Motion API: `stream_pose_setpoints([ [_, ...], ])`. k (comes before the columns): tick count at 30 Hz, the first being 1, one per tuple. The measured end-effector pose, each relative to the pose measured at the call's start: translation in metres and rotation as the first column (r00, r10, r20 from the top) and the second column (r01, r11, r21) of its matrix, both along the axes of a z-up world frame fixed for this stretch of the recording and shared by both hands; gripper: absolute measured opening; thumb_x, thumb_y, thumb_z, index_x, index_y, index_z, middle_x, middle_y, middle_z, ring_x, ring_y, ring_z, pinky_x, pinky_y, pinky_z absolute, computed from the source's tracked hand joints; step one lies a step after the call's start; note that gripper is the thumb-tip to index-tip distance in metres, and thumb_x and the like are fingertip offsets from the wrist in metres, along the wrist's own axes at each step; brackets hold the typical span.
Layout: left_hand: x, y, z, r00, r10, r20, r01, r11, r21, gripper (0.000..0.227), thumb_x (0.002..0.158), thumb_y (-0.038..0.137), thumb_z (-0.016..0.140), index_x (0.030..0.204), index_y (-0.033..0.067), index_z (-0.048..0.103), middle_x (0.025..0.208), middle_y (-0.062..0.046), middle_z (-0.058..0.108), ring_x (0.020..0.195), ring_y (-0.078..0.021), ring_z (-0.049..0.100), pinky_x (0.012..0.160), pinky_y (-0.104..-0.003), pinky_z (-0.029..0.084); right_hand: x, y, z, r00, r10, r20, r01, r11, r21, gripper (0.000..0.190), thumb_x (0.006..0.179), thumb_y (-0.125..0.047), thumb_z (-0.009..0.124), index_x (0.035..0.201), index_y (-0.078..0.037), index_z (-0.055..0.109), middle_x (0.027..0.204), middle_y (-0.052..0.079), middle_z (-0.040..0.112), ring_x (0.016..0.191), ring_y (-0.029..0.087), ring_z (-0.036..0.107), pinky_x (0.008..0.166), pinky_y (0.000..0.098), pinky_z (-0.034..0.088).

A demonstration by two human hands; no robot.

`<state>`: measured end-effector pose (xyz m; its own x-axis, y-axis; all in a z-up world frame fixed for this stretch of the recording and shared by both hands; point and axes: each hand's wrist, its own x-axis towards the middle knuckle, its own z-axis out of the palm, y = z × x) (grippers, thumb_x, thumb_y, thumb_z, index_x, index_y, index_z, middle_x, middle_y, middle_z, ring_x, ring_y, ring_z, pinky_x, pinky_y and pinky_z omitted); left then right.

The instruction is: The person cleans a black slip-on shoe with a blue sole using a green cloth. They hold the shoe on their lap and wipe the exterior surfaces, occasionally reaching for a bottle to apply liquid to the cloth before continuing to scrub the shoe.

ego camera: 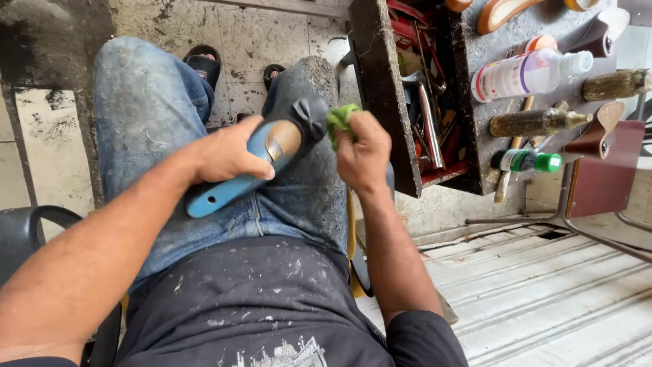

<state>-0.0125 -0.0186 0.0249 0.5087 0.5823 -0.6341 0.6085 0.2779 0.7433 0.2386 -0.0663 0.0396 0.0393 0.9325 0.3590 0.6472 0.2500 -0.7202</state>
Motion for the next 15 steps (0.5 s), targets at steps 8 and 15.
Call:
stream_pose_setpoints([
  [8,-0.003,-0.004,-0.028,0.998,-0.053,-0.042,0.052,0.999,-0.013,0.109,0.054,0.051,0.084,0.151,0.0183,0.045,0.13,-0.025,0.065,0.12,-0.0414,0.064,0.102,-0.051,0.05,0.018,0.024,-0.041,0.949,-0.05,0.311,0.085,0.991,-0.101,0.009,0.088,-0.014,0.067,0.08,-0.014,0.062,0.074,0.013,0.057,0.075,0.042,0.062,0.065,0.0525,0.05],
  [15,-0.003,-0.01,-0.065,0.975,0.134,0.177,-0.103,0.979,-0.177,0.071,0.061,0.036,0.081,0.127,0.0172,0.066,0.099,-0.016,0.069,0.093,-0.0294,0.067,0.083,-0.041,0.053,0.021,0.027,-0.037,0.953,-0.086,0.29,0.067,0.995,0.073,0.014,0.092,-0.017,0.064,0.081,-0.014,0.055,0.073,0.014,0.052,0.073,0.043,0.06,0.064,0.0517,0.047],
])
